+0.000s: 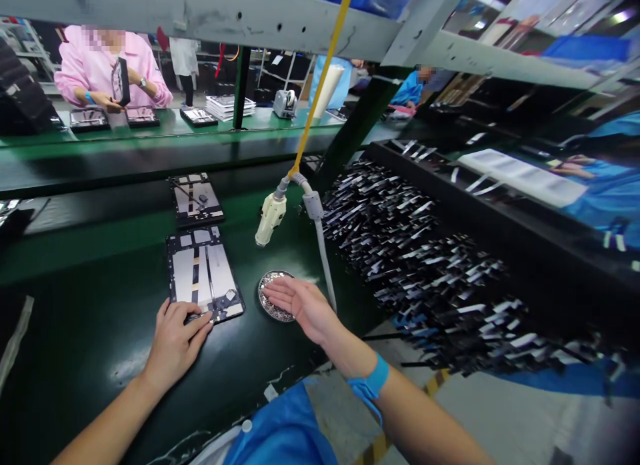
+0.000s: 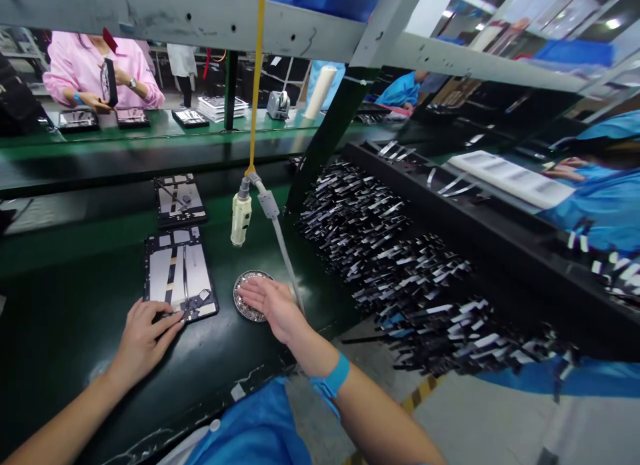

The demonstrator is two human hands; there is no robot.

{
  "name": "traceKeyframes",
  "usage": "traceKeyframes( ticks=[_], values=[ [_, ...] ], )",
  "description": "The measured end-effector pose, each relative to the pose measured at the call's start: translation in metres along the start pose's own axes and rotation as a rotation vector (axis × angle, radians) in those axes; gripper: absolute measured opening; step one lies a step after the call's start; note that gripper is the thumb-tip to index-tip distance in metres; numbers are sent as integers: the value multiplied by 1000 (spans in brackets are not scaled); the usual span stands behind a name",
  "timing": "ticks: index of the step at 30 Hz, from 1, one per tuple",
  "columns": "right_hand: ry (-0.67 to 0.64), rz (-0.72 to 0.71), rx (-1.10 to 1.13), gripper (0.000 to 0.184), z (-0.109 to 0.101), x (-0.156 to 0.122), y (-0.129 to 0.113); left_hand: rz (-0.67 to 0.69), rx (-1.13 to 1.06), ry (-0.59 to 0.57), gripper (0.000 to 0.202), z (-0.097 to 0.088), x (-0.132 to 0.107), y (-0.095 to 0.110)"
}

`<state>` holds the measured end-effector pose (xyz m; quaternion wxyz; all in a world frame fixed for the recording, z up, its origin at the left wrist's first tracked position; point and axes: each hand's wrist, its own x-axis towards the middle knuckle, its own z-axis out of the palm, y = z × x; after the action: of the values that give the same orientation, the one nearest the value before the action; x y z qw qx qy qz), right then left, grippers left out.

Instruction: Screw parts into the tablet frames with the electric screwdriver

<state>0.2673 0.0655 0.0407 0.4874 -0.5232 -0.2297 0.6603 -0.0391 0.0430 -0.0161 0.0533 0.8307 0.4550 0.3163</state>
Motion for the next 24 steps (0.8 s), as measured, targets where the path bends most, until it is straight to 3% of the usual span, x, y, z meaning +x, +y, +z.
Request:
traceKeyframes(
  ticks=[4, 10, 14, 19, 24],
  values=[
    [-25, 59, 91, 19, 6, -4, 4, 7, 1, 0, 17, 1, -1, 0],
    [105, 30, 181, 23, 13, 3, 3, 14, -9, 15, 17, 1, 0, 1],
    [48, 77, 155, 19, 10, 2, 4, 17, -8, 22, 17, 1, 1, 1],
    [68, -7, 215, 19, 6, 5, 6, 21, 0, 24, 17, 1, 1, 1],
    [27, 2, 228, 17, 3, 7, 12, 22, 2, 25, 17, 2, 1, 1]
  ],
)
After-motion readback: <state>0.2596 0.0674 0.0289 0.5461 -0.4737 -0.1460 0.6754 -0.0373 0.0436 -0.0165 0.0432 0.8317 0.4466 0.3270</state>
